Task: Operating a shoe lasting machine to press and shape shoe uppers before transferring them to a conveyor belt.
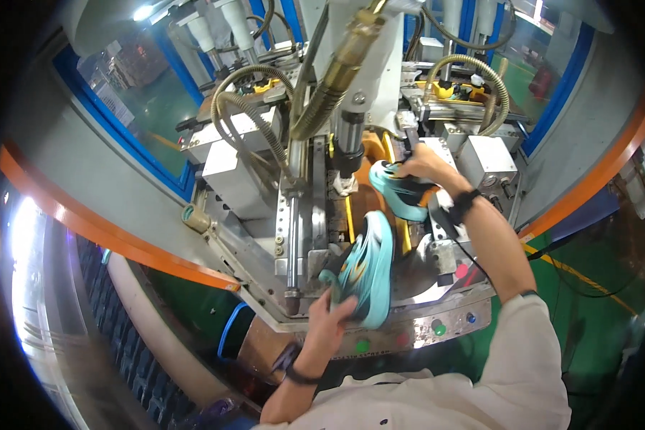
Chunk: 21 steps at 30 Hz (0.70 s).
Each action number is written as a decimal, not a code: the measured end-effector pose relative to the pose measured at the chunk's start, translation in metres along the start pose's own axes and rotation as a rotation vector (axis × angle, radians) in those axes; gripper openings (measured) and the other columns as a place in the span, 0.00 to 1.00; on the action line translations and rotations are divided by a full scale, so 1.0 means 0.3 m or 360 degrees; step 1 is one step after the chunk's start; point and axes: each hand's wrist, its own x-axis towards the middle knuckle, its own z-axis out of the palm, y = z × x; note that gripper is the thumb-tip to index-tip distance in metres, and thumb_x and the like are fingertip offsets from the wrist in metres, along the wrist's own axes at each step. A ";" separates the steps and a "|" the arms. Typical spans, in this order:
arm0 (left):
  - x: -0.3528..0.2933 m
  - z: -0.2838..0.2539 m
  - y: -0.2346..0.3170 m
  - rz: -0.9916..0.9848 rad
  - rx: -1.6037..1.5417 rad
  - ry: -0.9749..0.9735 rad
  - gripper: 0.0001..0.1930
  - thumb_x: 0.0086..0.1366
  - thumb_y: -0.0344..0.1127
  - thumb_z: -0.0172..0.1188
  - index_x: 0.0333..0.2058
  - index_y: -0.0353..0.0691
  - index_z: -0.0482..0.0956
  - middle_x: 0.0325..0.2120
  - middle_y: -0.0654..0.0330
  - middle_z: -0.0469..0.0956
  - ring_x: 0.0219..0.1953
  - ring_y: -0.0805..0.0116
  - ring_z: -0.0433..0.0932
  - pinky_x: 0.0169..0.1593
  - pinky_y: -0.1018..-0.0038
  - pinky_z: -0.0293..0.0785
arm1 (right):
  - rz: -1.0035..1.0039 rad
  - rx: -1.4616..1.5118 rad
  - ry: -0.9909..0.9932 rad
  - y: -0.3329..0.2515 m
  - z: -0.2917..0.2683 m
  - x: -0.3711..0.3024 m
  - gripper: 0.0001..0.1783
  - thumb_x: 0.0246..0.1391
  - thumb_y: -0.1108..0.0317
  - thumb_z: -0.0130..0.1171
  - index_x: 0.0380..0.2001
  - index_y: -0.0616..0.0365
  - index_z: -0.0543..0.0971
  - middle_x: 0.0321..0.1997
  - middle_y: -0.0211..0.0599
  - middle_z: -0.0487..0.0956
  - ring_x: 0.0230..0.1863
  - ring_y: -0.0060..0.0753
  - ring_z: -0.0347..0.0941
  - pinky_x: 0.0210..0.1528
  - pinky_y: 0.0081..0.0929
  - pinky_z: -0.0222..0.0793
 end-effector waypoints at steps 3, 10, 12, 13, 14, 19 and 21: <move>-0.285 -0.171 -0.006 0.0187 0.0107 0.0245 0.28 0.57 0.24 0.63 0.58 0.30 0.68 0.47 0.56 0.77 0.45 0.65 0.79 0.51 0.72 0.75 | -0.0081 -0.0090 0.0196 -0.128 0.237 0.079 0.25 0.41 0.61 0.66 0.40 0.68 0.78 0.43 0.54 0.82 0.47 0.52 0.80 0.50 0.40 0.76; -0.786 -0.371 -0.177 0.0591 0.0188 0.1209 0.15 0.69 0.36 0.56 0.49 0.32 0.77 0.36 0.61 0.80 0.30 0.76 0.76 0.34 0.80 0.71 | -0.0206 -0.0374 0.0717 -0.146 0.683 0.206 0.29 0.52 0.65 0.58 0.54 0.68 0.62 0.36 0.56 0.79 0.36 0.53 0.82 0.38 0.43 0.81; -0.852 -0.363 -0.260 0.0680 -0.0433 0.1422 0.22 0.58 0.22 0.60 0.52 0.36 0.72 0.41 0.58 0.79 0.41 0.66 0.80 0.44 0.71 0.78 | -0.0869 -0.0199 0.0444 -0.072 0.679 0.111 0.32 0.52 0.72 0.53 0.60 0.73 0.60 0.40 0.58 0.79 0.39 0.54 0.81 0.41 0.42 0.78; -0.835 -0.336 -0.292 0.0548 -0.0392 0.1486 0.24 0.58 0.23 0.62 0.54 0.30 0.71 0.47 0.56 0.77 0.50 0.66 0.77 0.54 0.71 0.74 | -0.1125 0.0103 0.1157 -0.032 0.638 0.095 0.31 0.52 0.75 0.54 0.60 0.70 0.64 0.46 0.57 0.78 0.46 0.55 0.77 0.50 0.42 0.74; -0.847 -0.311 -0.339 0.0631 -0.0653 0.1541 0.22 0.60 0.22 0.61 0.54 0.31 0.72 0.45 0.56 0.78 0.47 0.67 0.79 0.50 0.72 0.77 | -0.1143 0.0353 0.0910 -0.089 0.584 -0.120 0.27 0.52 0.77 0.55 0.58 0.65 0.69 0.50 0.56 0.76 0.51 0.56 0.74 0.56 0.40 0.69; -0.876 -0.248 -0.524 0.0594 -0.0828 0.1414 0.19 0.63 0.26 0.61 0.52 0.27 0.72 0.44 0.53 0.80 0.42 0.66 0.82 0.45 0.71 0.81 | -0.1673 0.0515 0.0109 -0.001 0.821 -0.868 0.02 0.50 0.74 0.59 0.29 0.57 0.77 0.27 0.41 0.75 0.32 0.48 0.74 0.34 0.39 0.69; -0.924 -0.213 -0.539 0.0515 -0.0866 0.1386 0.18 0.64 0.26 0.61 0.51 0.28 0.73 0.45 0.54 0.80 0.43 0.65 0.81 0.47 0.69 0.80 | -0.1666 0.0399 -0.0196 0.039 1.005 -0.950 0.05 0.49 0.72 0.59 0.32 0.56 0.77 0.33 0.42 0.76 0.39 0.48 0.74 0.39 0.43 0.71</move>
